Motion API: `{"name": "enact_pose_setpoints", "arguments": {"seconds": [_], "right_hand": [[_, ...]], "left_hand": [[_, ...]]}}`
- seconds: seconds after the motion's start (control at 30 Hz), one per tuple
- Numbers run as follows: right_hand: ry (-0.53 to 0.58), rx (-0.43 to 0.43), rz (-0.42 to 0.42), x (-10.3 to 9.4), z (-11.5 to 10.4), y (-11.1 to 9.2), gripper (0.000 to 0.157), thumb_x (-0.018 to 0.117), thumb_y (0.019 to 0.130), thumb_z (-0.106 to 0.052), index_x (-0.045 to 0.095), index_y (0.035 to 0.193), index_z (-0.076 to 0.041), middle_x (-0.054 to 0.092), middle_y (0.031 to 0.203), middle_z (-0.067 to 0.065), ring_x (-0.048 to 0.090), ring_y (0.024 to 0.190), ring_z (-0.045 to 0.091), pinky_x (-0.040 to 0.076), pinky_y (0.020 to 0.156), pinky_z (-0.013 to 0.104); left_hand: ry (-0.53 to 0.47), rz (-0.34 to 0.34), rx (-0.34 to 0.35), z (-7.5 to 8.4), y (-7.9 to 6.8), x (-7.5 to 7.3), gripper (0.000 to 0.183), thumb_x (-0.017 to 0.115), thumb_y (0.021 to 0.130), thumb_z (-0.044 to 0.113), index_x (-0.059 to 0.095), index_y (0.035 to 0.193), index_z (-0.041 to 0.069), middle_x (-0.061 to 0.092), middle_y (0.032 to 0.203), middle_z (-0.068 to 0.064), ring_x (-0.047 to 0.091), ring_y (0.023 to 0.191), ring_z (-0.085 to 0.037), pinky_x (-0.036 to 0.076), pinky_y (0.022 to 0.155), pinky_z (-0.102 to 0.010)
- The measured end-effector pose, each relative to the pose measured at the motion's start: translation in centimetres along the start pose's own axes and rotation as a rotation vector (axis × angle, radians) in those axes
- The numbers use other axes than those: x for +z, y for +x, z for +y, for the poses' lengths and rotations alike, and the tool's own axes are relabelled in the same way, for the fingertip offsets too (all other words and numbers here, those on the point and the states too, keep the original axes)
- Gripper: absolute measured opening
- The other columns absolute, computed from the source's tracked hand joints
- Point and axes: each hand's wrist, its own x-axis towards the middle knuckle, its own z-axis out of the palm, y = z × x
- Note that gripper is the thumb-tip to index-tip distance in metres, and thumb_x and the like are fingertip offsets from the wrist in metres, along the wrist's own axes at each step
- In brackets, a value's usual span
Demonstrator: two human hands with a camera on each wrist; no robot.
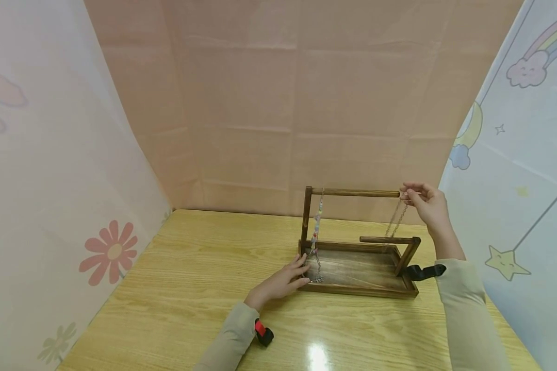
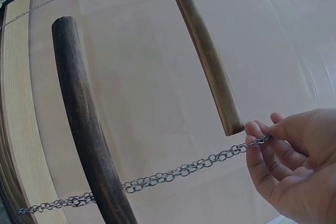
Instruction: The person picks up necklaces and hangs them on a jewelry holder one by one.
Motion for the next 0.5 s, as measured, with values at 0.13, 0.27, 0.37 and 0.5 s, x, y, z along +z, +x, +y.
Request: {"name": "enact_pose_setpoints", "arguments": {"seconds": [0.13, 0.27, 0.37, 0.5], "right_hand": [[-0.016, 0.006, 0.006, 0.09, -0.15, 0.22, 0.023, 0.047, 0.090, -0.013, 0.054, 0.110, -0.004, 0.060, 0.097, -0.003, 0.059, 0.076, 0.003, 0.048, 0.066, 0.013], [-0.020, 0.003, 0.007, 0.17, -0.25, 0.45, 0.023, 0.047, 0.090, -0.012, 0.054, 0.110, -0.003, 0.060, 0.097, -0.003, 0.059, 0.075, 0.003, 0.048, 0.065, 0.012], [-0.038, -0.002, 0.000, 0.26, -0.24, 0.62, 0.023, 0.047, 0.090, -0.012, 0.054, 0.110, -0.002, 0.060, 0.096, -0.005, 0.059, 0.075, 0.003, 0.048, 0.065, 0.014], [-0.051, -0.007, -0.005, 0.43, -0.30, 0.82, 0.024, 0.047, 0.090, -0.012, 0.054, 0.110, 0.000, 0.060, 0.097, -0.003, 0.058, 0.074, 0.003, 0.048, 0.064, 0.014]], "left_hand": [[0.001, 0.003, 0.001, -0.09, 0.08, 0.06, 0.055, 0.034, 0.092, 0.042, 0.029, 0.137, 0.010, 0.004, 0.148, -0.001, 0.001, 0.134, -0.024, 0.019, 0.104, -0.048], [0.004, 0.003, 0.000, -0.16, 0.13, 0.10, 0.055, 0.034, 0.092, 0.043, 0.029, 0.137, 0.011, 0.004, 0.148, 0.000, 0.001, 0.134, -0.024, 0.019, 0.104, -0.049], [-0.001, 0.000, -0.003, -0.18, 0.15, 0.11, 0.055, 0.034, 0.092, 0.043, 0.028, 0.137, 0.011, 0.004, 0.148, 0.000, 0.000, 0.134, -0.024, 0.019, 0.104, -0.048], [-0.007, -0.004, -0.011, -0.24, 0.17, 0.18, 0.055, 0.034, 0.092, 0.043, 0.028, 0.138, 0.012, 0.004, 0.148, 0.000, 0.000, 0.134, -0.023, 0.019, 0.104, -0.048]]}}
